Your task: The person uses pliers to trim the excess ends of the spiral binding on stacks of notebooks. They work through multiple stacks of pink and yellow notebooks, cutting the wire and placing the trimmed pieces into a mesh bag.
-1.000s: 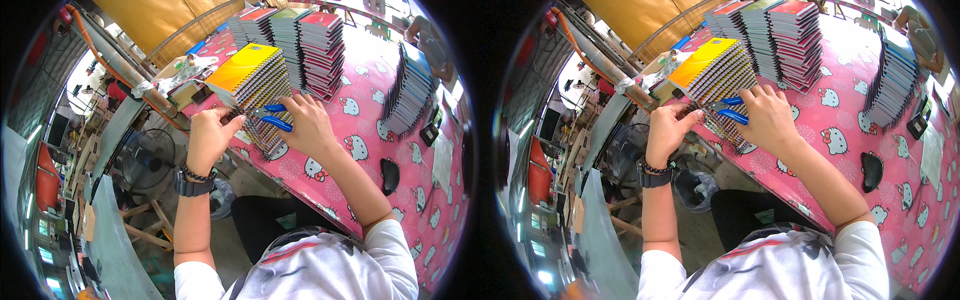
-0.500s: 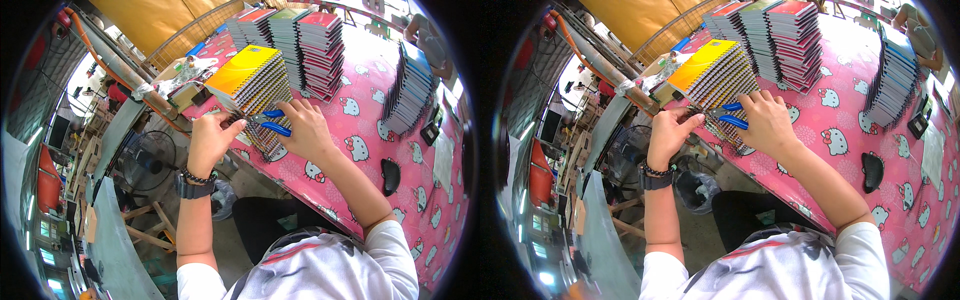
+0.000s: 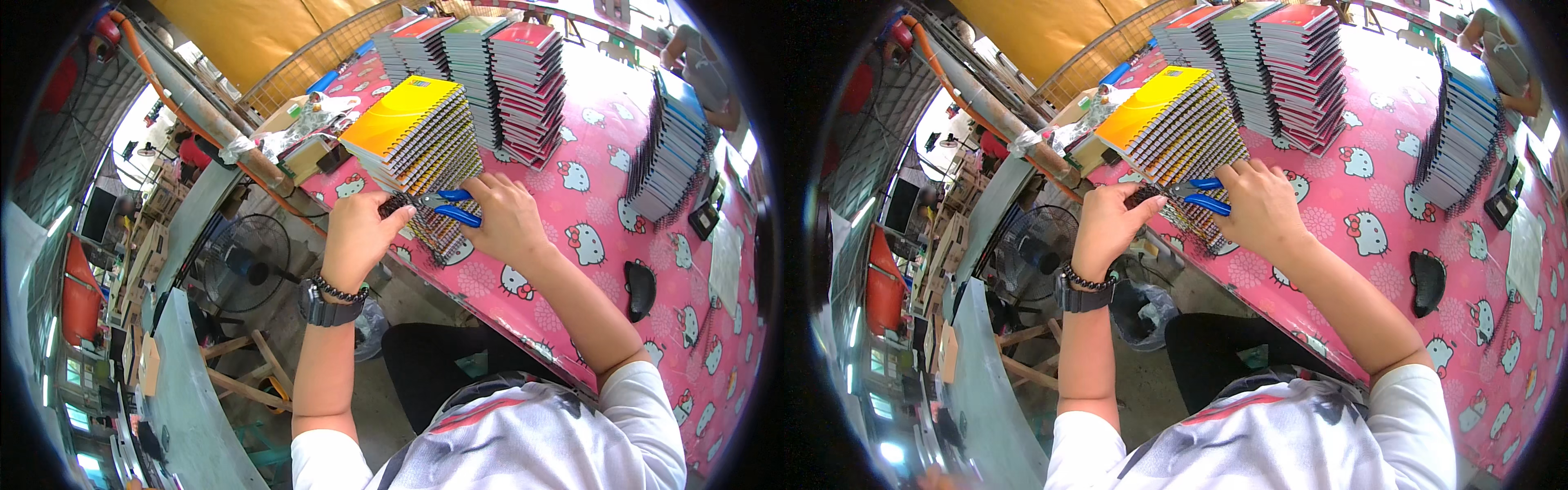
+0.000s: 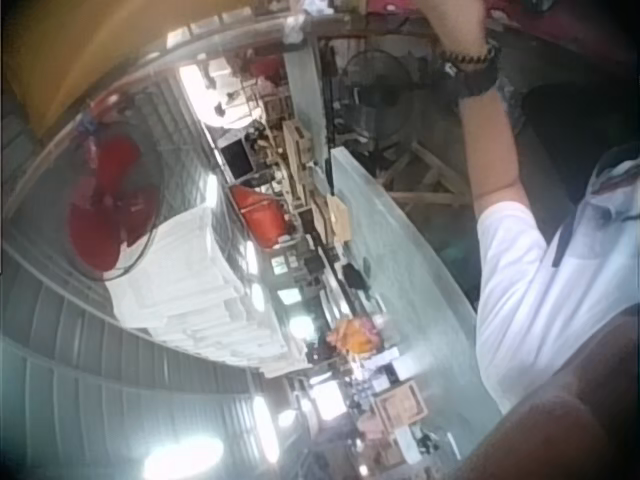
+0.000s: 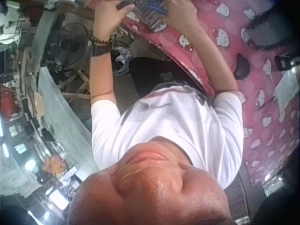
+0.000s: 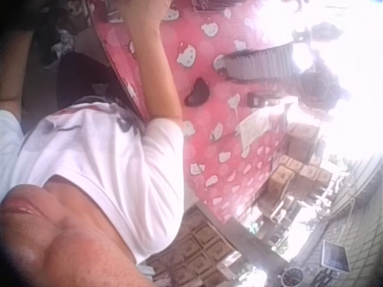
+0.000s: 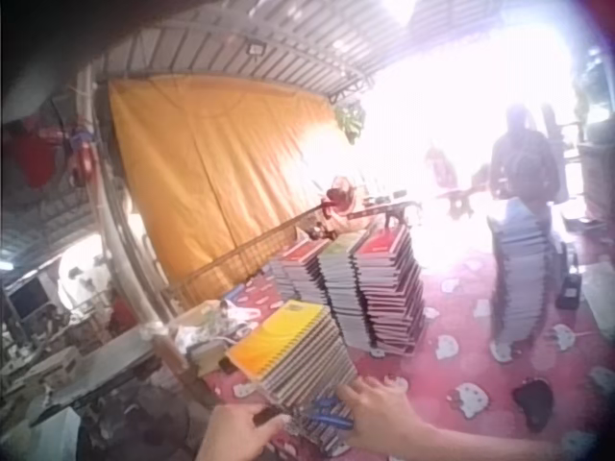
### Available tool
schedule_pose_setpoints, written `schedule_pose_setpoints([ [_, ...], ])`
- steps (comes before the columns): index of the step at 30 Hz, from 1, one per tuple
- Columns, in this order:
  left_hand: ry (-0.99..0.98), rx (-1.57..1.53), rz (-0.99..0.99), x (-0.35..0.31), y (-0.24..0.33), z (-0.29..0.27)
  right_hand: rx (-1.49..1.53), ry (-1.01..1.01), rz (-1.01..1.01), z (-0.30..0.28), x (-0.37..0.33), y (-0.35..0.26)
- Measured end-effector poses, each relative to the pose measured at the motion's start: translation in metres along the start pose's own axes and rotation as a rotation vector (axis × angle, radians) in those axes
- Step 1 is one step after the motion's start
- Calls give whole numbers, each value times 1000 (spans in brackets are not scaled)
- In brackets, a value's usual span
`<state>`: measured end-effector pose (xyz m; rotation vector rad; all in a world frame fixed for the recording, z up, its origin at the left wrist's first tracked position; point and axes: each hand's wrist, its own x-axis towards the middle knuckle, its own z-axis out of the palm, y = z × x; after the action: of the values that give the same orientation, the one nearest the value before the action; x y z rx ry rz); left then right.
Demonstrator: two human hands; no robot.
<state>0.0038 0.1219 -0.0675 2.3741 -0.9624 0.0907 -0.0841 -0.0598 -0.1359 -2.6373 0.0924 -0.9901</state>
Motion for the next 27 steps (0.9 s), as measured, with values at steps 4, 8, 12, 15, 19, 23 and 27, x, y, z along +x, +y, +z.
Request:
schedule_pose_setpoints([
  [4, 7, -17, 13, 2, -7, 4, 122, -340, 232, -10, 4, -4],
  [8, -12, -59, -29, -2, -7, 5, 82, -39, 56, -4, -5, 8],
  [12, 30, -39, 29, -3, -8, 15, 28, 44, -37, 5, -7, 7],
  [15, 86, -27, 80, -4, -11, 21, 130, -442, 272, -9, 0, -3],
  [19, 43, -67, -30, -6, -7, 15, 142, -243, 181, -3, -10, 10],
  [23, 5, -110, -36, -5, -9, 20, 63, 69, -44, 10, -13, 14],
  [27, 27, -88, -20, -4, -12, 24, 131, -200, 106, 12, -11, 11],
])
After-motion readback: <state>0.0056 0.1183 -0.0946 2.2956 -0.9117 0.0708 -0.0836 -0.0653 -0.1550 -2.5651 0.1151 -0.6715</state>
